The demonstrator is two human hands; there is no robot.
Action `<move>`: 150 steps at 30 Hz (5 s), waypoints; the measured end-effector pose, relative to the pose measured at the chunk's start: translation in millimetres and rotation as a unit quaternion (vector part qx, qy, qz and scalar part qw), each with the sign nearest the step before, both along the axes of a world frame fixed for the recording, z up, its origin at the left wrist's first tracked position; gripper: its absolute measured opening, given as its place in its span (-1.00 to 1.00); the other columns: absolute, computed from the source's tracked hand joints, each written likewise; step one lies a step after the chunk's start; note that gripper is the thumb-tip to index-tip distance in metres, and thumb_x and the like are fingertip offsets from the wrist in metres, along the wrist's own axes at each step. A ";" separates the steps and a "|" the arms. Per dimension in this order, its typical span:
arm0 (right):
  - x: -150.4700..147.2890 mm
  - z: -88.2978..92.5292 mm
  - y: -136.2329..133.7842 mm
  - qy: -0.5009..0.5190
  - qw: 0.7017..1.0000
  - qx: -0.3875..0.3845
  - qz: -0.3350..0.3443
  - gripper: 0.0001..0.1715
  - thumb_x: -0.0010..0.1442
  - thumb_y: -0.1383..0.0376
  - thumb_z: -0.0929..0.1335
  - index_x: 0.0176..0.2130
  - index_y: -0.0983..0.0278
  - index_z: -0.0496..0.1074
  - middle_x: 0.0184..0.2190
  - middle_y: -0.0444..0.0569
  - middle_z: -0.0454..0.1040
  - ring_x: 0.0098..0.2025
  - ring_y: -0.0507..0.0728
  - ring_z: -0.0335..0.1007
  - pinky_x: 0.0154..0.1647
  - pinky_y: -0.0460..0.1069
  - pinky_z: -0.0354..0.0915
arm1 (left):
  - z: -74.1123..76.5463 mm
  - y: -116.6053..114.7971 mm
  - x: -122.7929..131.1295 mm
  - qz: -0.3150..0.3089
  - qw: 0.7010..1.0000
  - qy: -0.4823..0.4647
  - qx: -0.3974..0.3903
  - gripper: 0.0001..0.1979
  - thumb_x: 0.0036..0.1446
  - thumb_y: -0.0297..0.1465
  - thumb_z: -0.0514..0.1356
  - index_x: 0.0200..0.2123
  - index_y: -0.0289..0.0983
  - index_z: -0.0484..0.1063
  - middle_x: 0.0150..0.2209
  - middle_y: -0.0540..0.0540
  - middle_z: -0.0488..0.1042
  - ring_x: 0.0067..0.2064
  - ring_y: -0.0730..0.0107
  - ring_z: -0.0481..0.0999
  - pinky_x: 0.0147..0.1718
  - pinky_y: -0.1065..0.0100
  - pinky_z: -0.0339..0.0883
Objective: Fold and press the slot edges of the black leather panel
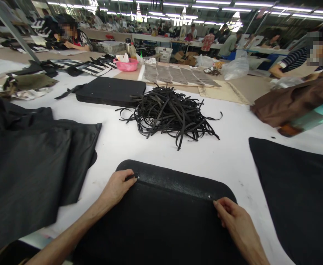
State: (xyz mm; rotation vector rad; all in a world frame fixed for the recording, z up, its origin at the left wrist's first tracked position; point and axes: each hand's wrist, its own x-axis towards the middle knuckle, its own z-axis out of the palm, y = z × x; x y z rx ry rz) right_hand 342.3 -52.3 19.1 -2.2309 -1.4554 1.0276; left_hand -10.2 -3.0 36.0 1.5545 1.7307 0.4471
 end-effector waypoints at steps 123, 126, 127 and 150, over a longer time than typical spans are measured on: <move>-90.6 13.9 12.5 -0.032 0.978 0.130 0.162 -0.74 0.04 0.38 0.21 -0.24 0.16 0.35 -0.44 -0.15 0.28 -0.36 0.08 0.28 -0.33 -0.04 0.20 | 14.6 -7.5 65.3 -0.215 0.969 0.119 0.020 -0.52 -0.11 -0.54 0.07 -0.06 -0.11 0.35 -0.32 -0.03 0.48 -0.24 0.25 0.45 -0.26 0.33 0.25; -90.8 12.1 12.1 -0.040 0.978 0.131 0.160 -0.76 0.04 0.38 0.21 -0.27 0.17 0.35 -0.43 -0.15 0.29 -0.36 0.07 0.28 -0.34 -0.04 0.19 | 13.8 -7.9 64.6 -0.213 0.970 0.117 0.022 -0.52 -0.12 -0.54 0.07 -0.07 -0.11 0.35 -0.31 -0.03 0.48 -0.24 0.26 0.44 -0.26 0.34 0.24; -91.0 11.7 11.8 -0.042 0.977 0.134 0.159 -0.77 0.04 0.39 0.21 -0.28 0.17 0.35 -0.42 -0.15 0.30 -0.36 0.07 0.29 -0.34 -0.05 0.19 | 13.4 -8.3 64.4 -0.213 0.970 0.115 0.023 -0.52 -0.12 -0.55 0.07 -0.07 -0.11 0.35 -0.31 -0.03 0.48 -0.24 0.26 0.44 -0.27 0.35 0.24; -94.3 20.0 12.2 -0.044 0.981 0.117 0.150 -0.71 0.04 0.39 0.20 -0.21 0.16 0.33 -0.42 -0.16 0.29 -0.37 0.07 0.29 -0.33 -0.05 0.20 | 9.3 -9.0 62.7 -0.215 0.972 0.091 0.020 -0.54 -0.11 -0.56 0.06 -0.10 -0.12 0.35 -0.32 -0.01 0.47 -0.24 0.29 0.43 -0.27 0.36 0.22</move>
